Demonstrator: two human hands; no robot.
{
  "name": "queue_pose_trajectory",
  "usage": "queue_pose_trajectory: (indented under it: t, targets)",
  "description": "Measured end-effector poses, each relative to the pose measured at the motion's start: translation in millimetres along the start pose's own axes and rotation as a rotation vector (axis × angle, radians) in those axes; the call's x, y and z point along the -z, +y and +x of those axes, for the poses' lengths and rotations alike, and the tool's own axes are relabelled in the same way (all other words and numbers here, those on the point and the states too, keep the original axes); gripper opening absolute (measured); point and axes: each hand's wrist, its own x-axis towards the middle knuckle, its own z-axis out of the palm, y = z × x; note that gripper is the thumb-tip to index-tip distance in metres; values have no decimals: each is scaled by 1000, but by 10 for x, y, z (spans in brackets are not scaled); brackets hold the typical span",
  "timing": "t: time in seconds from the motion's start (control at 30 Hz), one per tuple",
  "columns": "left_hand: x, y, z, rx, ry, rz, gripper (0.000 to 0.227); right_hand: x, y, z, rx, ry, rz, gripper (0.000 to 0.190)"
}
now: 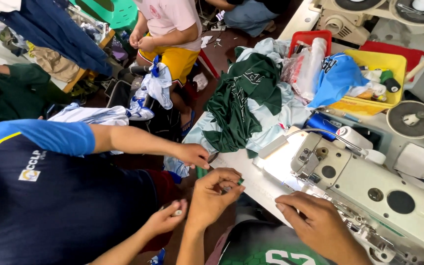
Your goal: Threading an industrial overlock sewing machine by guiding thread through various tensioners and eyelets.
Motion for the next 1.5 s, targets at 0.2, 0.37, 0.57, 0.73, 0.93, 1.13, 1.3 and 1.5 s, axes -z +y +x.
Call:
queue_pose_trajectory:
  t: [0.2, 0.37, 0.57, 0.73, 0.93, 1.13, 1.3, 1.5]
  targets:
    - [-294, 333, -63, -171, -153, 67, 17, -32, -255, 112, 24, 150, 42, 22]
    - [-505, 373, -142, -473, -200, 337, 9, -56, -302, 102, 145, 279, -9, 17]
    - [-741, 404, -134, -581, -212, 281, 13, 70, -290, -56, 138, 455, -143, 8]
    - [-911, 502, -124, -521, -235, 205, 14, 154, -317, -189, 77, 536, -154, 7]
    - [-1045, 580, -117, -431, -330, 22, 13, 279, -343, -338, 19, 557, -90, 11]
    - [-1125, 769, -105, -357, -418, -30, 11, 455, -344, -503, -54, 623, -119, 12]
    - [-1294, 863, -36, -529, -510, 35, 8, 613, -456, -637, -34, 659, -163, 26]
    - [-1739, 861, -19, -611, -641, 67, 17, 645, -413, -1095, -128, 743, -197, 29]
